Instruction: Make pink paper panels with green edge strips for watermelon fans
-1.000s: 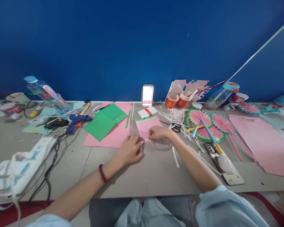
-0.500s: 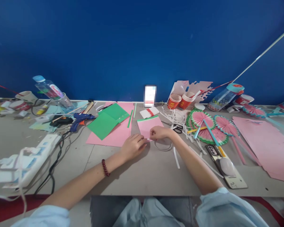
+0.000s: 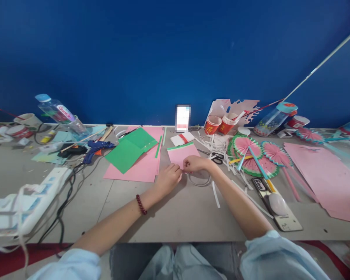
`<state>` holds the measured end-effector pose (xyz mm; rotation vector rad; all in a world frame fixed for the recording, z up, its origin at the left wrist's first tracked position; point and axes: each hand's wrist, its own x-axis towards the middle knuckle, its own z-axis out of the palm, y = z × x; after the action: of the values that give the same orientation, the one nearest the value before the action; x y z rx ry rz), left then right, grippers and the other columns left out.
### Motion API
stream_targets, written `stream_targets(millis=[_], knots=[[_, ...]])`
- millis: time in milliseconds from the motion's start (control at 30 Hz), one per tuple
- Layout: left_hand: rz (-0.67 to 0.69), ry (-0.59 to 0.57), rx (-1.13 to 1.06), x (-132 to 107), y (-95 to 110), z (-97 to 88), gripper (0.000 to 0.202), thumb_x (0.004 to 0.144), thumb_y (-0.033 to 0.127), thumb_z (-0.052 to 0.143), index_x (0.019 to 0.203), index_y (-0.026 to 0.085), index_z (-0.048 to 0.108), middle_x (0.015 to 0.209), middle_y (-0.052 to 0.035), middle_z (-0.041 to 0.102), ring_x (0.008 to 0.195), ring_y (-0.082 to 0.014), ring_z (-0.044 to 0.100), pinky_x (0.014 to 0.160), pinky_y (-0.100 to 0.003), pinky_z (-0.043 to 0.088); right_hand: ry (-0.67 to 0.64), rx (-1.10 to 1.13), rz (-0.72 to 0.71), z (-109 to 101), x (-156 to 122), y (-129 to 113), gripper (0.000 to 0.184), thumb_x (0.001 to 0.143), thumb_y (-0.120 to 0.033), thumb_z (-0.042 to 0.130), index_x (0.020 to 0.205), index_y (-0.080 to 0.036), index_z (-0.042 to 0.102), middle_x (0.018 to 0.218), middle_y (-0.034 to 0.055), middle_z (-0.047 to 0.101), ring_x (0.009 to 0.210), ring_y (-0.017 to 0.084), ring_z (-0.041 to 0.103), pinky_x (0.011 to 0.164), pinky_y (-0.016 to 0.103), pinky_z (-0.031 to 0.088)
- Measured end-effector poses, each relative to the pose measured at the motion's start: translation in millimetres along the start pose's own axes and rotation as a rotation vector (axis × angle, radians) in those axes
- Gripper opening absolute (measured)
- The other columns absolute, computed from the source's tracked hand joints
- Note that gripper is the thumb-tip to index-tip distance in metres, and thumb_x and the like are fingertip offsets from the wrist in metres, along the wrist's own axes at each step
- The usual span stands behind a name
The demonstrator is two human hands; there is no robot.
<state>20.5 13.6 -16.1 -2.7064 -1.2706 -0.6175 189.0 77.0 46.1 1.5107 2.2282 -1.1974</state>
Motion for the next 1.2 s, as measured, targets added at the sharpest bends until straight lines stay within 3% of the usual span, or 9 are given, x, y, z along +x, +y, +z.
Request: stream_targets(millis=[100,300,467,600,833,1033,1200], knots=[[-0.062,0.041,-0.012,0.2,-7.5,-0.4,0.01,0.086,0.013,0.052,0.079,0.018,0.058,0.076,-0.0028,0.059,0.072,-0.0171,0.057,0.063,-0.029,0.041,-0.004,0.012,0.001,0.7,1.4,2.1,0.007,0.065,-0.018,0.058,0.072,-0.018,0.061,0.069,0.0022,0.069,0.066,0.015,0.063,0.054,0.02,0.041],[-0.242,0.129,-0.018,1.1,-28.3,-19.3,0.014,0.089,0.016,0.049,0.078,0.018,0.056,0.078,-0.0032,0.059,0.073,-0.0164,0.056,0.062,-0.028,0.038,-0.005,0.049,-0.006,1.7,2.4,5.2,0.007,0.065,-0.019,0.059,0.072,-0.018,0.06,0.07,0.0023,0.068,0.066,0.015,0.064,0.052,0.019,0.041],[-0.116,0.111,-0.229,0.7,-16.3,-14.5,0.013,0.087,0.029,0.059,0.078,0.019,0.061,0.075,-0.0011,0.059,0.072,-0.015,0.056,0.063,-0.026,0.041,-0.003,0.017,-0.01,1.4,3.8,5.0,0.008,0.064,-0.018,0.058,0.071,-0.018,0.061,0.067,0.0018,0.068,0.065,0.015,0.062,0.053,0.02,0.041],[-0.05,0.108,-0.195,1.6,-5.2,-2.9,0.011,0.088,0.025,0.058,0.082,0.019,0.065,0.076,-0.0024,0.061,0.075,-0.016,0.057,0.065,-0.028,0.042,-0.004,-0.002,-0.016,1.2,5.1,4.6,0.006,0.064,-0.017,0.056,0.07,-0.018,0.06,0.065,0.0015,0.067,0.063,0.014,0.061,0.053,0.02,0.04],[-0.016,0.098,-0.108,1.3,-8.0,4.0,0.013,0.089,0.018,0.055,0.083,0.02,0.066,0.079,-0.0031,0.061,0.076,-0.0171,0.057,0.065,-0.03,0.043,-0.008,-0.017,0.002,0.9,3.7,3.5,0.009,0.064,-0.016,0.056,0.071,-0.019,0.061,0.066,0.0014,0.067,0.064,0.015,0.06,0.052,0.02,0.04],[-0.093,0.049,-0.109,3.6,-14.1,3.1,0.009,0.082,0.011,0.057,0.08,0.018,0.061,0.078,-0.0031,0.058,0.076,-0.0172,0.057,0.064,-0.029,0.042,-0.013,0.024,0.003,0.6,1.6,2.1,0.012,0.062,-0.013,0.056,0.073,-0.018,0.061,0.068,0.0016,0.067,0.066,0.015,0.063,0.056,0.02,0.043],[-0.205,0.08,-0.201,3.7,-18.9,-0.7,0.009,0.081,0.011,0.056,0.077,0.019,0.058,0.076,-0.0011,0.057,0.074,-0.0156,0.056,0.062,-0.027,0.042,-0.011,0.035,0.005,1.2,0.5,2.8,0.009,0.065,-0.017,0.057,0.073,-0.018,0.059,0.069,0.0021,0.067,0.067,0.016,0.064,0.052,0.019,0.042]])
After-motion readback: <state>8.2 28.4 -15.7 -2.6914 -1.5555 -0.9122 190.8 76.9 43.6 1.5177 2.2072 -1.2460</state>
